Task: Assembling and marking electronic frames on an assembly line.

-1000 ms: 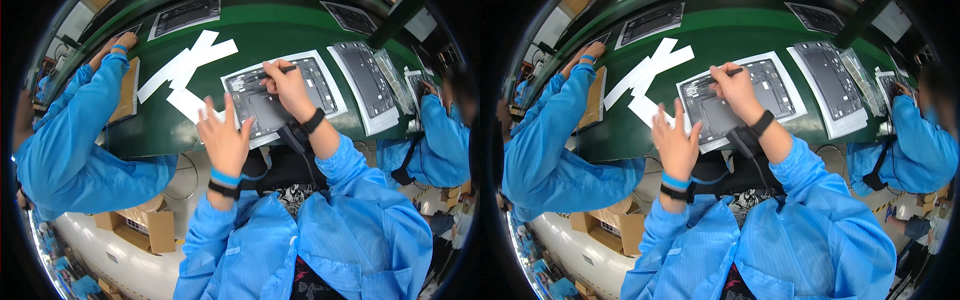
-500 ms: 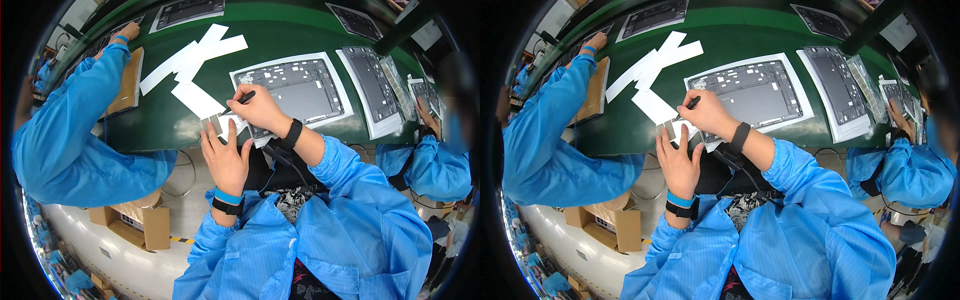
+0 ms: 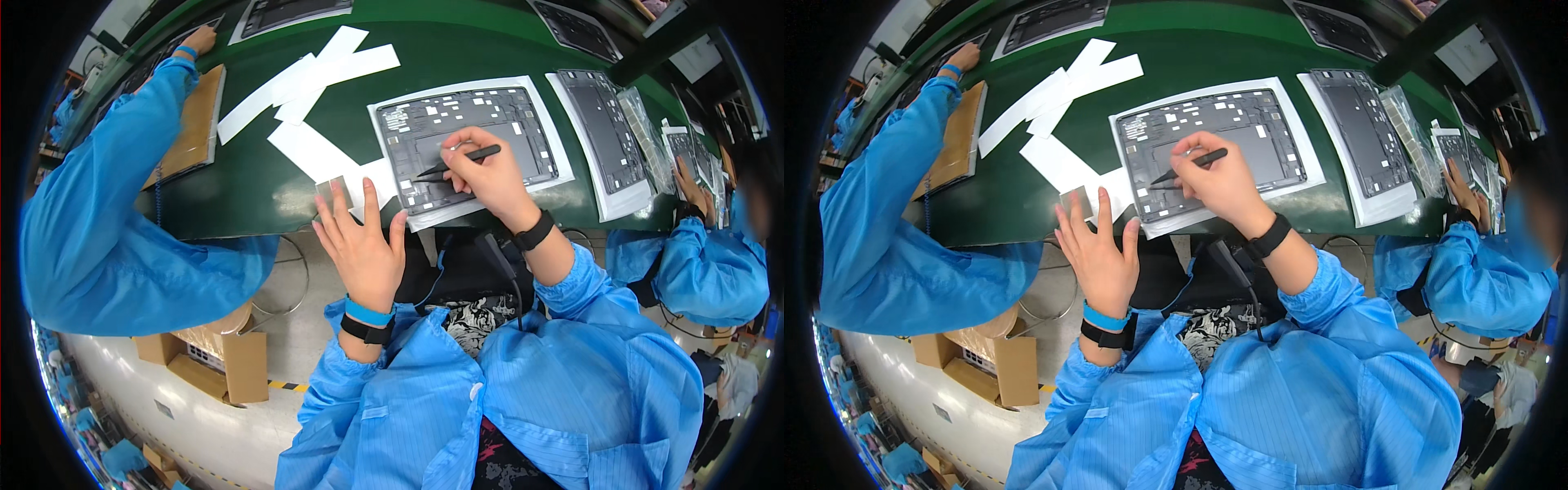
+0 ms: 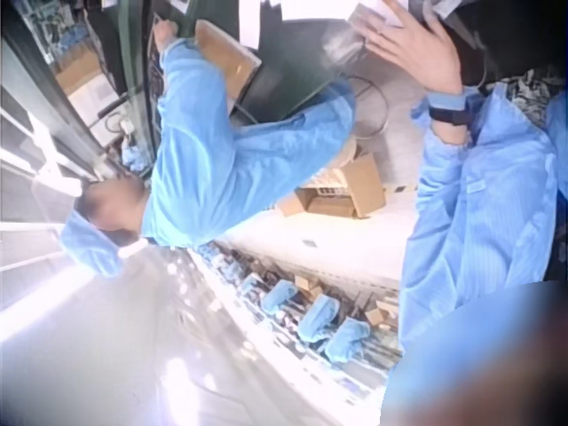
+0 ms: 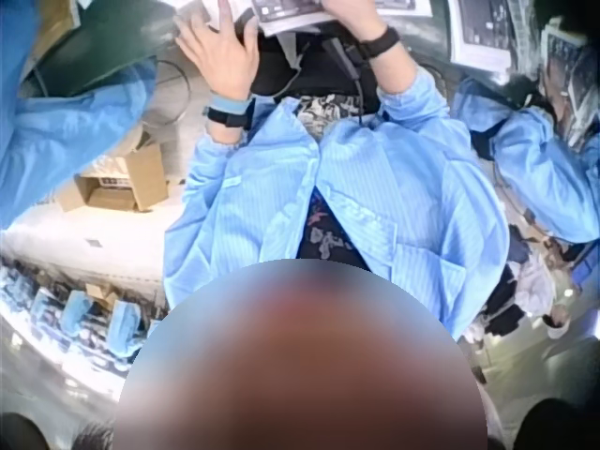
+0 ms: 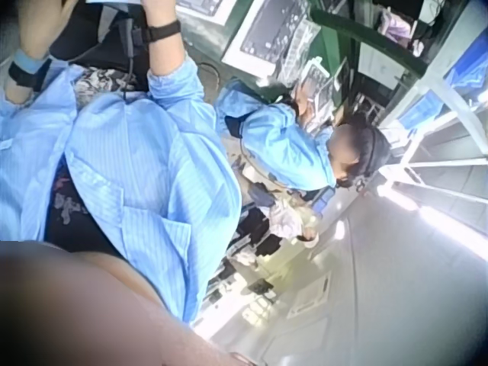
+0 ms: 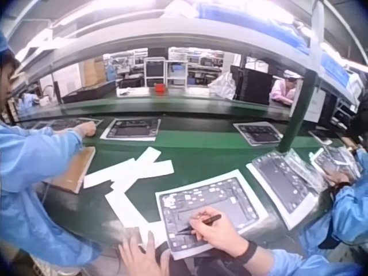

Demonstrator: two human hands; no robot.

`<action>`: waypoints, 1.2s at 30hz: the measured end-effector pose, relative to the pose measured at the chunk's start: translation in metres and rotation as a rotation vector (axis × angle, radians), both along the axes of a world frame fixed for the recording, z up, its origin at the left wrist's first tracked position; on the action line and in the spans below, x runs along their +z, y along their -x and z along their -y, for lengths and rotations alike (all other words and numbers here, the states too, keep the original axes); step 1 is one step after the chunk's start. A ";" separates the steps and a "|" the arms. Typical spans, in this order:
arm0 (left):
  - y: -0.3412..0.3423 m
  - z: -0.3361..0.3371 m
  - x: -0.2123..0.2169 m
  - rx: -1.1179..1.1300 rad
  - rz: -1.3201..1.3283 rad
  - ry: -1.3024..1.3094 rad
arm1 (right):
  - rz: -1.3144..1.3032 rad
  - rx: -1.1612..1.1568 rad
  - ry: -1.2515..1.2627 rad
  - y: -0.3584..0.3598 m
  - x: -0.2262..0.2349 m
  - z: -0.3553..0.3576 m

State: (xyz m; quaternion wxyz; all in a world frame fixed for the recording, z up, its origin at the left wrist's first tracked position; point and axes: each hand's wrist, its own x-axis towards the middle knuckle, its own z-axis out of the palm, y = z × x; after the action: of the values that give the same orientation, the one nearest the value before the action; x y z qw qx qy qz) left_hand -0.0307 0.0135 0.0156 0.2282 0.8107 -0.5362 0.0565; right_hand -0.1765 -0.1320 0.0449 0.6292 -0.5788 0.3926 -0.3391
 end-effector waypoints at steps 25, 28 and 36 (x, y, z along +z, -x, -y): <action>0.006 0.008 -0.003 -0.145 -0.084 -0.067 | 0.002 0.023 0.020 -0.008 -0.014 -0.019; 0.006 0.009 -0.002 -0.142 -0.081 -0.074 | -0.020 0.021 0.013 -0.008 -0.013 -0.018; 0.016 0.011 0.000 -0.166 -0.063 -0.069 | -0.048 -0.024 0.098 -0.010 -0.015 -0.026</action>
State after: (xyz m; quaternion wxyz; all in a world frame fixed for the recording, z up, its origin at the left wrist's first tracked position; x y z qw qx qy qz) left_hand -0.0468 0.0022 0.0153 0.2209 0.7721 -0.5958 -0.0065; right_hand -0.1662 -0.1063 0.0299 0.5863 -0.6120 0.3975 -0.3517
